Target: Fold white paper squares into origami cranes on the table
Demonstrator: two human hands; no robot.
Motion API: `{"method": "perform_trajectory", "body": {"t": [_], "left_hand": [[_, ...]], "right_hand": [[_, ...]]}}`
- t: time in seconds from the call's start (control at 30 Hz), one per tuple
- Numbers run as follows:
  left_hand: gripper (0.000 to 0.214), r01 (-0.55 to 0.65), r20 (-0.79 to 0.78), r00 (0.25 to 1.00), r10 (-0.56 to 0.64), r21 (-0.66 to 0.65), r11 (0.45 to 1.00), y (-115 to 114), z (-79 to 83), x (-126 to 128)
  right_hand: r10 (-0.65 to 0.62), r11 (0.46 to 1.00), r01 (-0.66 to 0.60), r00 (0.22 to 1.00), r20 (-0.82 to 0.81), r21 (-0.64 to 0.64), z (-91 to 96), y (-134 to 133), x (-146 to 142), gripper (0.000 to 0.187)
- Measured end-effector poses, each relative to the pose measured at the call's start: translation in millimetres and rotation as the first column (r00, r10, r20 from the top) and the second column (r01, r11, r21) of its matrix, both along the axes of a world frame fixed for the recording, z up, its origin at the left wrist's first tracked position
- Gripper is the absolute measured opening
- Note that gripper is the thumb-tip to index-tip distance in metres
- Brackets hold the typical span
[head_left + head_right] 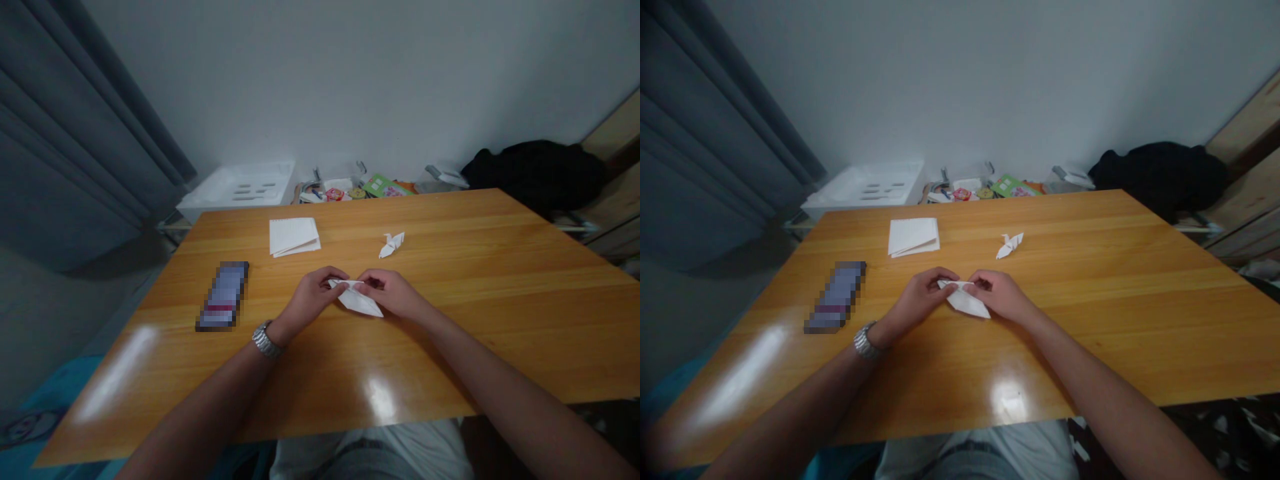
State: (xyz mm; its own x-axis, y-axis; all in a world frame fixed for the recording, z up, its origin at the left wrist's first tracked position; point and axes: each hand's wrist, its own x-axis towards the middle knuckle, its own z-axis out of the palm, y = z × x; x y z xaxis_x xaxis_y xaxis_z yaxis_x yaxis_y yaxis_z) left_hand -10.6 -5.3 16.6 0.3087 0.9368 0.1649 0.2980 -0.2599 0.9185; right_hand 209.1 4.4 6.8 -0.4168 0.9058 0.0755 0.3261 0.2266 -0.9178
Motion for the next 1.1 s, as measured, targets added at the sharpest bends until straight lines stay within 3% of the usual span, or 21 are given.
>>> {"method": "perform_trajectory", "body": {"t": [0.17,0.5,1.1], "left_hand": [[0.03,-0.004,0.172,0.985,0.021,-0.103,0.995,6,-9.1,0],[0.026,-0.067,0.342,0.927,0.154,-0.254,0.965,4,-2.8,3],[0.022,-0.14,0.314,0.933,0.173,-0.124,0.982,2,3.3,4]], "right_hand": [[-0.025,1.0,0.025,1.0,-0.015,-0.003,2.6,0,0,0.031],[-0.05,0.999,0.05,0.998,-0.023,-0.008,-0.4,2,0,0.029],[-0.074,0.997,0.074,0.997,-0.028,-0.019,3.0,-2,-4,0.025]]}}
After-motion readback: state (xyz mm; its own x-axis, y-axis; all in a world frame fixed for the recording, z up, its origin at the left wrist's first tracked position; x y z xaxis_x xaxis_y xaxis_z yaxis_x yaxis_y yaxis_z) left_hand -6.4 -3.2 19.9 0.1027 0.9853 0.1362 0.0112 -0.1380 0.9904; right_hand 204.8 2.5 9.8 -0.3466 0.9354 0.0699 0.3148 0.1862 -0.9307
